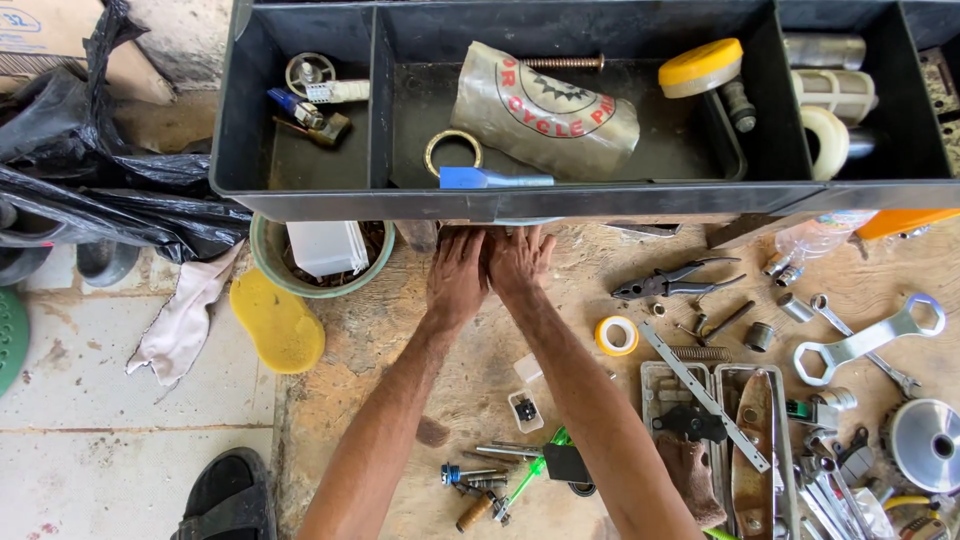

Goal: Cleaning and assembling small mechanical components using a cloth and small tools.

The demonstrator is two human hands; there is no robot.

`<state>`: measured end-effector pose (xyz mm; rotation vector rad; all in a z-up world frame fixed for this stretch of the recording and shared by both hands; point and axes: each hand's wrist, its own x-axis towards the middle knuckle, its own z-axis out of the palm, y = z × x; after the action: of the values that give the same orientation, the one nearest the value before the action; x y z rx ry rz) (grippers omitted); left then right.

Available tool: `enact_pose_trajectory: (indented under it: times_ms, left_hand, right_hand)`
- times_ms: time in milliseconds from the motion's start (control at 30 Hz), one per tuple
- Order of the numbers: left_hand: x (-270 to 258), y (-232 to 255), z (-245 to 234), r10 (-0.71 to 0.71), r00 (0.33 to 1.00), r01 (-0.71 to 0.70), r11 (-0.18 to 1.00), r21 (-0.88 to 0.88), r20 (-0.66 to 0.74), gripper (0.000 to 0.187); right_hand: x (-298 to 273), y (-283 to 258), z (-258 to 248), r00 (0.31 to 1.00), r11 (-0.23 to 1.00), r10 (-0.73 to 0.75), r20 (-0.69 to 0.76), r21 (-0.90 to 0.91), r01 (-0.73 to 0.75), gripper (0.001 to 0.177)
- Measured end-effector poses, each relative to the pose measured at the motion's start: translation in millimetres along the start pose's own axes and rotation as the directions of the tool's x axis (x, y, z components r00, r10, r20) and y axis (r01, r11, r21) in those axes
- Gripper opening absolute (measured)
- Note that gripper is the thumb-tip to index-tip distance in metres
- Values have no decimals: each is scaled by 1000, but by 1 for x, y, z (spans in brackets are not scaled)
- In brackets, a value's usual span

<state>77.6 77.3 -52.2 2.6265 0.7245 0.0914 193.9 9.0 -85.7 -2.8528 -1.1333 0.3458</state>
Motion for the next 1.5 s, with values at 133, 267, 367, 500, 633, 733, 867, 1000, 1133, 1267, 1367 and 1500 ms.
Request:
enact_pose_trajectory:
  times_ms: [133, 267, 367, 500, 633, 733, 867, 1000, 1133, 1267, 1367, 1500]
  left_hand:
    - [0, -6, 10, 23, 1000, -22, 1000, 11, -10, 96]
    - [-4, -6, 11, 30, 999, -31, 999, -24, -44, 86]
    - [-2, -6, 10, 31, 999, -32, 999, -22, -29, 86]
    - [-4, -3, 7, 71, 994, -73, 997, -24, -83, 92]
    - [-6, -4, 19, 84, 994, -83, 996, 20, -73, 95]
    - [-6, -5, 24, 144, 981, -138, 989, 58, -132, 86]
    - [-5, 12, -2, 115, 992, -114, 993, 19, -60, 91]
    - [-6, -5, 33, 163, 976, -157, 986, 56, -145, 79]
    - [-9, 12, 2, 114, 992, -112, 993, 28, -48, 87]
    - [-13, 10, 12, 139, 988, -137, 990, 42, -62, 75]
    - [-18, 17, 5, 160, 986, -157, 987, 43, -57, 64]
    - [-30, 24, 0, 202, 978, -200, 979, 41, -54, 44]
  right_hand:
    - [-2, -1, -7, 999, 998, 31, -14, 51, -31, 48]
    - [-8, -1, -11, 995, 999, -12, -102, -35, 9, 54]
    - [-25, -8, -44, 999, 1000, 2, -47, -2, -2, 54]
    - [-46, -8, -58, 1000, 997, 1, 31, 80, -3, 66]
    - [-42, 17, 5, 929, 987, -146, -339, -112, 115, 63]
    - [-58, 3, -42, 994, 995, -60, -92, 68, 67, 62]
    - [-47, 9, -30, 982, 995, -66, -179, 67, 79, 57]
    - [-50, 11, -39, 994, 989, -38, -102, 137, 52, 61]
    - [-59, 14, -42, 973, 987, -93, -211, 108, 118, 58]
    - [-72, 21, -42, 937, 978, -155, -313, 86, 190, 50]
    - [-84, 27, -51, 901, 966, -196, -387, 81, 245, 42]
    - [-97, 41, -61, 861, 943, -267, -433, 69, 327, 21]
